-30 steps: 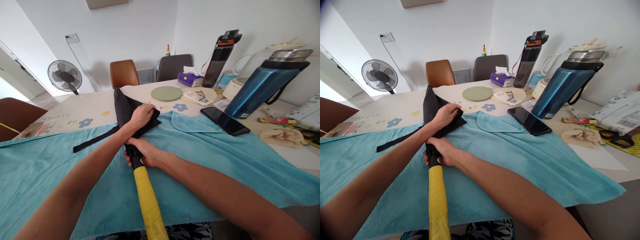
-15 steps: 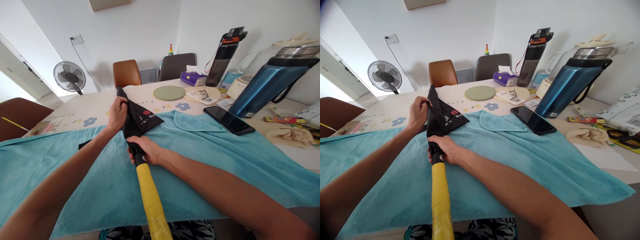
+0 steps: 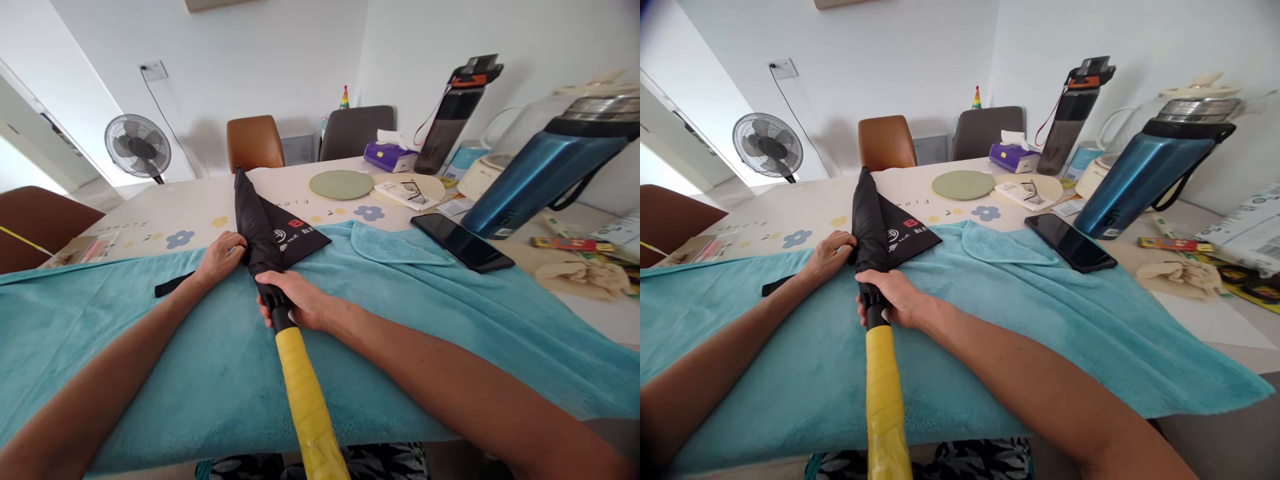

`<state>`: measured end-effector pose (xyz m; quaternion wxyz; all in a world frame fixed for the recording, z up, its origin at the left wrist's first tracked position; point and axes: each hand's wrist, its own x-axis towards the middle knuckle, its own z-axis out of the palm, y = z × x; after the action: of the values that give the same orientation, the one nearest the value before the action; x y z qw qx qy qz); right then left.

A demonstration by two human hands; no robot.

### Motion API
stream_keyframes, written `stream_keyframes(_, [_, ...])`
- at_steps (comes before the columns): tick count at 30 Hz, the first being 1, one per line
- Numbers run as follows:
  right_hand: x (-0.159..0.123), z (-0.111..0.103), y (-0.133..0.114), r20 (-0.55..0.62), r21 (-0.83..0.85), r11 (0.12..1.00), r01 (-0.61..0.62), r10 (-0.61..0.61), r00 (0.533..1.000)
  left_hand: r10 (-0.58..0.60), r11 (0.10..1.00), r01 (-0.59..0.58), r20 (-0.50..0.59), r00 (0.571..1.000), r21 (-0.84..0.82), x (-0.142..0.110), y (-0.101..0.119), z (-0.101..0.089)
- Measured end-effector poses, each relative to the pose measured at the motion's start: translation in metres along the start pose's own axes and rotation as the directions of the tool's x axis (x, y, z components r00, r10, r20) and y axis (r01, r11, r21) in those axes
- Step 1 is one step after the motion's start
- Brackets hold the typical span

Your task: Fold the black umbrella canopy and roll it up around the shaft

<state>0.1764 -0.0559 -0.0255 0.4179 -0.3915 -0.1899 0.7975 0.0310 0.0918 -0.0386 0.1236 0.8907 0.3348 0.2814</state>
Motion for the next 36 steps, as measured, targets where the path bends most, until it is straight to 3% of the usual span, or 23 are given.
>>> stream_keyframes(4, [0.0,0.0,-0.001,-0.01,0.002,1.0,-0.019,0.019,1.0,0.063,0.998,-0.063,-0.01,0.998,-0.014,-0.001,0.0,0.001])
stream_keyframes(11, [-0.001,0.0,-0.001,-0.007,-0.014,1.0,-0.019,0.019,1.0,0.02,0.989,-0.016,0.026,0.999,-0.146,-0.006,0.003,-0.001])
stream_keyframes(20, [-0.001,0.0,-0.001,0.001,-0.01,1.0,-0.002,0.002,1.0,-0.04,0.98,0.061,0.117,0.992,-0.19,-0.007,0.009,-0.007])
stream_keyframes(31, [0.0,0.0,-0.001,-0.002,0.003,1.0,-0.004,0.004,1.0,0.186,0.982,-0.185,0.075,0.98,-0.031,-0.012,-0.001,0.001])
stream_keyframes(36, [-0.001,0.0,-0.002,-0.004,0.01,0.999,-0.049,0.049,0.999,0.223,0.972,-0.229,0.09,0.971,0.059,-0.014,0.002,-0.001])
